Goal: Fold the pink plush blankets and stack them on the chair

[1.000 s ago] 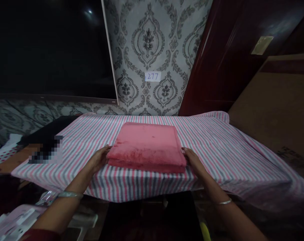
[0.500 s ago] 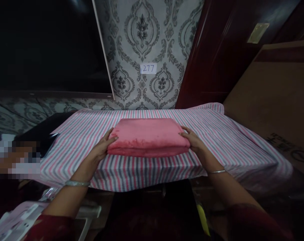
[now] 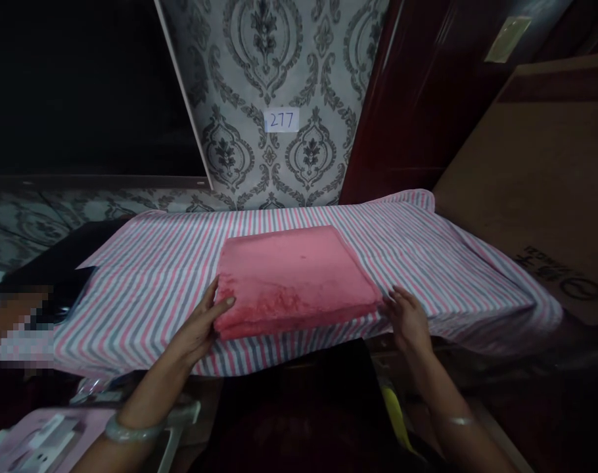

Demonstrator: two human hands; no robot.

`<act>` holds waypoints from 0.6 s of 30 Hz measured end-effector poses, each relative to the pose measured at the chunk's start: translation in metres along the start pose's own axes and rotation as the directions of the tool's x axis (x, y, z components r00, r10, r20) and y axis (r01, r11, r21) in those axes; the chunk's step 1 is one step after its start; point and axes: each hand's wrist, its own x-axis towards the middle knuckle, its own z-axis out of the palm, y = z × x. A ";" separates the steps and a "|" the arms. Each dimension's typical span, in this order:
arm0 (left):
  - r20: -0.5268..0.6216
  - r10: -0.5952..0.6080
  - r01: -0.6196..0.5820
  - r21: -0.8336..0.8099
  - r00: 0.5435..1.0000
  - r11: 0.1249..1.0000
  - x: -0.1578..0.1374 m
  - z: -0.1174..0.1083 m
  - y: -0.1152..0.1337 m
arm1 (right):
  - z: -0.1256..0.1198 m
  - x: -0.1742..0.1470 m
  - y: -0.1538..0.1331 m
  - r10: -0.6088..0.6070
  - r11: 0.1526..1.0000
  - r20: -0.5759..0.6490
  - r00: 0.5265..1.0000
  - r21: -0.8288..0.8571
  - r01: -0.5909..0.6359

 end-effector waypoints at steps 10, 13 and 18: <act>-0.028 0.032 -0.029 0.097 0.999 0.995 -0.028 0.021 0.002 | 0.057 -0.133 0.004 0.442 0.771 0.631 0.638 0.098 -0.630; -0.010 0.053 -0.051 0.155 0.999 0.987 -0.052 0.016 -0.017 | 0.073 -0.133 -0.005 0.421 0.764 0.535 0.733 0.226 -0.604; -0.020 0.074 -0.060 0.393 0.997 0.918 -0.058 -0.022 -0.033 | 0.079 -0.136 -0.004 0.459 0.778 0.402 0.792 0.249 -0.577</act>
